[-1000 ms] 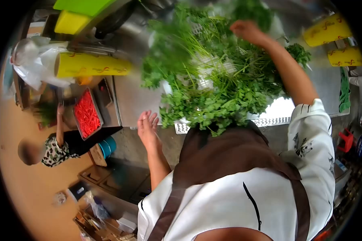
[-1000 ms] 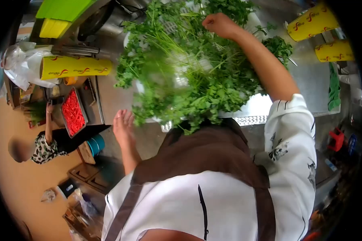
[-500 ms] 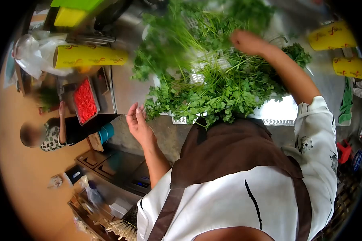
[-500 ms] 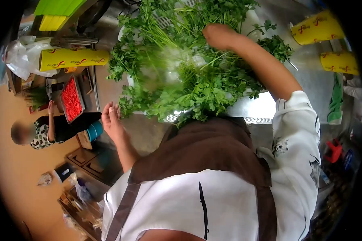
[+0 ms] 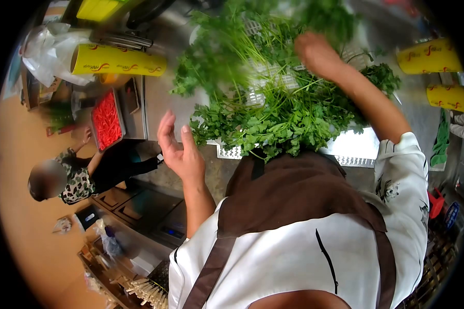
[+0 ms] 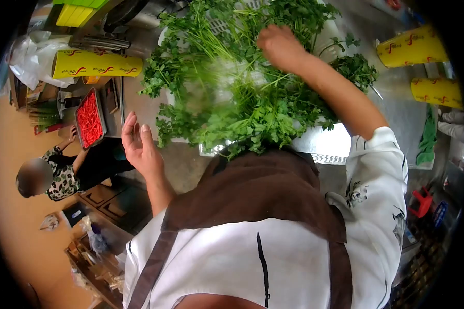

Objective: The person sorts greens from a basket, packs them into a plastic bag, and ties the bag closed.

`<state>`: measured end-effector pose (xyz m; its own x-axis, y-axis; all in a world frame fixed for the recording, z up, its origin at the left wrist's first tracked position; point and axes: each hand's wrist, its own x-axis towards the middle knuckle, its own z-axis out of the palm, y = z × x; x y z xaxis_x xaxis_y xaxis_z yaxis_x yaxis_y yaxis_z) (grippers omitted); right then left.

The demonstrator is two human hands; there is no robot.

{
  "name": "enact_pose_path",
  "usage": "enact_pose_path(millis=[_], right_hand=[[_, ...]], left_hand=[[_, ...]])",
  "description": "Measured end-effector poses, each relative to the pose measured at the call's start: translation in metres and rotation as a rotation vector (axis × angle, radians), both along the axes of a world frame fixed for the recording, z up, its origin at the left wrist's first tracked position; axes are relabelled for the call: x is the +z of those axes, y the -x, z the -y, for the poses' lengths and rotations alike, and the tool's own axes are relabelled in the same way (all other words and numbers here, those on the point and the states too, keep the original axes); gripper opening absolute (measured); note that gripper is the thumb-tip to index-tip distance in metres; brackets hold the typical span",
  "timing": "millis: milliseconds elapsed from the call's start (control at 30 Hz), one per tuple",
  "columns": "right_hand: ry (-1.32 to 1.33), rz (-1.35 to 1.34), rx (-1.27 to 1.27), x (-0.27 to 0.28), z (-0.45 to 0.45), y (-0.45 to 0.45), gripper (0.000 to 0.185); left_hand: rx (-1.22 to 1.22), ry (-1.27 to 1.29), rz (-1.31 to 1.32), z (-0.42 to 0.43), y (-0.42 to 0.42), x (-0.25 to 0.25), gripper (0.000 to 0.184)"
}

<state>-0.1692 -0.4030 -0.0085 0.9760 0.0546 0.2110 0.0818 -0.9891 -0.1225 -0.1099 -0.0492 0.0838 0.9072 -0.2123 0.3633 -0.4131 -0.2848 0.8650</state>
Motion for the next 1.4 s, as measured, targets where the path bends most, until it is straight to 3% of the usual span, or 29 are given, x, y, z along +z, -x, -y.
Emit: enact_pose_path(millis=[33, 100, 233, 433, 500, 533, 700, 767, 867, 933, 1000, 1067, 1100, 1167, 1200, 1267, 1300, 1367, 1400], right_hand=[[0.006, -0.001, 0.005, 0.003, -0.007, -0.001, 0.014], [-0.153, -0.566, -0.109, 0.0, -0.02, 0.0, 0.014], [-0.065, -0.595, -0.109, -0.037, -0.015, -0.002, 0.015], [-0.374, -0.361, 0.021, -0.017, 0.011, -0.004, 0.017], [-0.608, -0.479, -0.211, 0.01, 0.012, 0.003, 0.019], [-0.705, -0.48, -0.169, 0.014, 0.021, 0.002, 0.022], [-0.501, -0.171, -0.303, 0.054, 0.015, 0.014, 0.023], [-0.881, -0.165, -0.315, 0.089, -0.008, 0.024, 0.025], [-1.033, 0.055, -0.41, 0.114, -0.02, 0.06, 0.026], [-0.972, 0.453, -0.453, 0.107, -0.009, 0.096, 0.025], [-0.905, 0.751, -0.695, 0.108, 0.002, 0.135, 0.025], [-0.861, 0.833, -0.87, 0.085, 0.037, 0.188, 0.028], [-0.853, 0.841, -0.879, 0.075, 0.047, 0.211, 0.028], [-0.544, 0.232, -1.338, 0.055, 0.055, 0.24, 0.032], [-0.546, 0.235, -1.342, 0.043, 0.049, 0.245, 0.032], [0.323, 0.24, -1.139, 0.025, 0.036, 0.251, 0.035], [0.318, 0.239, -1.136, 0.037, 0.024, 0.241, 0.035], [-0.256, 0.353, -0.916, 0.074, -0.014, 0.197, 0.034], [-0.279, 0.35, -0.909, 0.077, -0.022, 0.181, 0.034]], left_hand=[[0.021, -0.006, -0.009, -0.002, 0.001, -0.001, 0.028], [0.035, -0.016, -0.026, -0.01, 0.003, -0.002, 0.028], [0.046, -0.005, -0.05, -0.019, 0.005, -0.006, 0.026], [0.047, 0.009, -0.044, -0.03, 0.001, 0.001, 0.027], [0.038, 0.035, -0.052, -0.031, 0.001, 0.002, 0.027], [0.027, 0.053, -0.055, -0.031, -0.001, 0.002, 0.026], [-0.038, 0.037, -0.021, -0.024, -0.006, 0.008, 0.022], [-0.057, 0.041, -0.021, -0.025, -0.009, 0.007, 0.021], [-0.092, -0.004, -0.042, -0.033, -0.013, 0.006, 0.022], [-0.052, -0.21, -0.013, -0.042, -0.016, 0.002, 0.026], [-0.042, -0.253, -0.105, -0.049, -0.017, -0.008, 0.029], [-0.033, -0.379, -0.304, -0.054, -0.018, -0.012, 0.04], [-0.046, -0.377, -0.302, -0.057, -0.02, -0.019, 0.04], [-0.098, -0.378, -0.396, -0.062, -0.024, -0.033, 0.048], [-0.147, -0.383, -0.427, -0.061, -0.023, -0.031, 0.052], [-0.175, -0.389, -0.441, -0.058, -0.025, -0.03, 0.054], [-0.199, -0.398, -0.462, -0.058, -0.026, -0.029, 0.056], [-0.216, -0.453, -0.494, -0.054, -0.025, -0.023, 0.059], [-0.237, -0.506, -0.522, -0.053, -0.026, -0.021, 0.062]])
